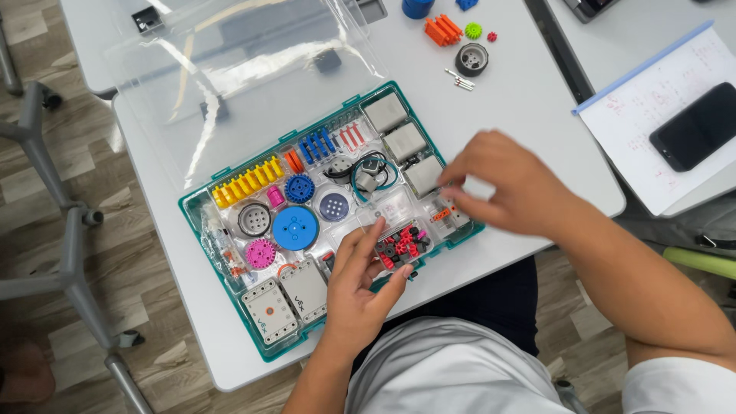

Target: The person organizes small components from a robotics kit into a clear plastic storage box. They pick up orange cables, red gears, and metal rods from the table and place them into designated compartments within the kit case.

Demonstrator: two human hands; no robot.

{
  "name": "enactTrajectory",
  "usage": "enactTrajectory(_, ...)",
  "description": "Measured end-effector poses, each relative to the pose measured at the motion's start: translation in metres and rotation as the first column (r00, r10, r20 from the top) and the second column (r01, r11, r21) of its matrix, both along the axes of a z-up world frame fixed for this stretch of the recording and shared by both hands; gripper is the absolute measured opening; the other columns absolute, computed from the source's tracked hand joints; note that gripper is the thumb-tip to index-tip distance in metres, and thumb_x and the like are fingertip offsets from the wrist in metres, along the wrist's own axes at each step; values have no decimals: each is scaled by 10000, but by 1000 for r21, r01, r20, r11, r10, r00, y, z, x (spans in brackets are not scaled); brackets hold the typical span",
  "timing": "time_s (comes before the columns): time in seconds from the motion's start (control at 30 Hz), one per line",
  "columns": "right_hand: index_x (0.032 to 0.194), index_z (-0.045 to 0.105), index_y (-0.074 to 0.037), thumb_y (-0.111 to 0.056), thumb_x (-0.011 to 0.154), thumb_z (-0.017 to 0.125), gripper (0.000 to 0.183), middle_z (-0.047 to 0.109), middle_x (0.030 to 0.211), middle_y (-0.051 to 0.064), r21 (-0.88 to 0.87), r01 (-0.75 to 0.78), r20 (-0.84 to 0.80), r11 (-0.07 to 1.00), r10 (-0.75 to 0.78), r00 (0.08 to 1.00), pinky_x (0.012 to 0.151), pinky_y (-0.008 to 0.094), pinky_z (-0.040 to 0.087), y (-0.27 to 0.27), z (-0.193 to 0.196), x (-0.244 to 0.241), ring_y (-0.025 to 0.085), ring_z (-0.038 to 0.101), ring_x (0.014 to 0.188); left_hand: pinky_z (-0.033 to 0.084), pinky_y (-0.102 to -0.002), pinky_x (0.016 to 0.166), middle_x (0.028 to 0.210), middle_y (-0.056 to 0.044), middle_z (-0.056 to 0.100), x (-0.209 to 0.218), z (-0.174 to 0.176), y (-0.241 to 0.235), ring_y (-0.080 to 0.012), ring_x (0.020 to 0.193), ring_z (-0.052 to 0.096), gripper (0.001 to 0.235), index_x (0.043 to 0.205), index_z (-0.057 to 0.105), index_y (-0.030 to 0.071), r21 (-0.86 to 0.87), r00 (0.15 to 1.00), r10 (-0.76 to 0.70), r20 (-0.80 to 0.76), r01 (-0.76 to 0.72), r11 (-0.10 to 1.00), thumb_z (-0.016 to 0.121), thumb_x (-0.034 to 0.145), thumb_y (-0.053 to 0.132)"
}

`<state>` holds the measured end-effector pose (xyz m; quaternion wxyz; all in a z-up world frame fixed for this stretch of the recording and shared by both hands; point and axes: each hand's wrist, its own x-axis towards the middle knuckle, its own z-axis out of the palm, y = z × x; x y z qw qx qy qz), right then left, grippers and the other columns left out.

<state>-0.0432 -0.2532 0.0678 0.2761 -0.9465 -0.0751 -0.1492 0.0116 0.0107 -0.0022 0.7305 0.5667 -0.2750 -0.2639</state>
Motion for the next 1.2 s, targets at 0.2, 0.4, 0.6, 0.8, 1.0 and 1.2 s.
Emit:
enactTrajectory(0.2, 1001, 726, -92, -128, 785, 791, 228, 671, 951, 39, -80, -126, -30, 989, 124, 992, 816, 383, 491, 45, 25, -12, 244, 631, 926, 581, -357, 1071, 1371, -133, 471, -4, 0, -2, -210, 1258, 607, 691, 1545, 440, 5, -16, 999, -8, 32, 8, 1000, 722, 921, -82)
enactTrajectory(0.4, 955, 730, -76, -200, 789, 786, 215, 631, 881, 62, -151, -90, -141, 984, 68, 988, 785, 388, 480, 51, 27, -15, 258, 603, 889, 581, -350, 1045, 1347, -125, 480, -13, -3, -7, -200, 1229, 619, 683, 1522, 465, 4, 33, 998, 6, 64, -8, 999, 736, 900, -78)
enactTrajectory(0.6, 963, 726, -67, -196, 801, 768, 212, 616, 858, 44, -232, -98, -69, 968, 84, 994, 778, 375, 461, 54, 24, -17, 238, 582, 871, 579, -324, 984, 1348, -123, 465, -11, -6, -11, -196, 1171, 634, 695, 1510, 455, -30, 42, 1000, 13, -14, -12, 999, 713, 869, -106)
enactTrajectory(0.8, 957, 707, -49, -178, 812, 778, 206, 613, 881, 43, -292, -95, 31, 952, 109, 994, 773, 368, 448, 56, 21, -21, 227, 572, 868, 597, -328, 963, 1348, -127, 466, -6, -4, -13, -194, 1169, 635, 702, 1501, 444, -36, 49, 999, 18, -35, -16, 999, 686, 848, -127)
enactTrajectory(1.0, 942, 714, -59, -133, 790, 794, 187, 614, 832, 36, -190, -44, 93, 981, 62, 994, 762, 364, 472, 60, 18, -17, 226, 590, 829, 596, -329, 965, 1358, -123, 461, -5, -6, -13, -194, 1176, 625, 704, 1508, 437, -19, 57, 999, 26, -36, -24, 998, 682, 856, -122)
enactTrajectory(1.2, 938, 731, -94, -135, 796, 807, 166, 663, 857, 26, 15, 68, 98, 998, -69, 993, 773, 360, 509, 32, -2, -13, 209, 615, 827, 595, -332, 975, 1364, -124, 463, -2, -11, -13, -201, 1193, 632, 703, 1511, 432, -17, 35, 999, 36, -37, -35, 999, 689, 862, -104)
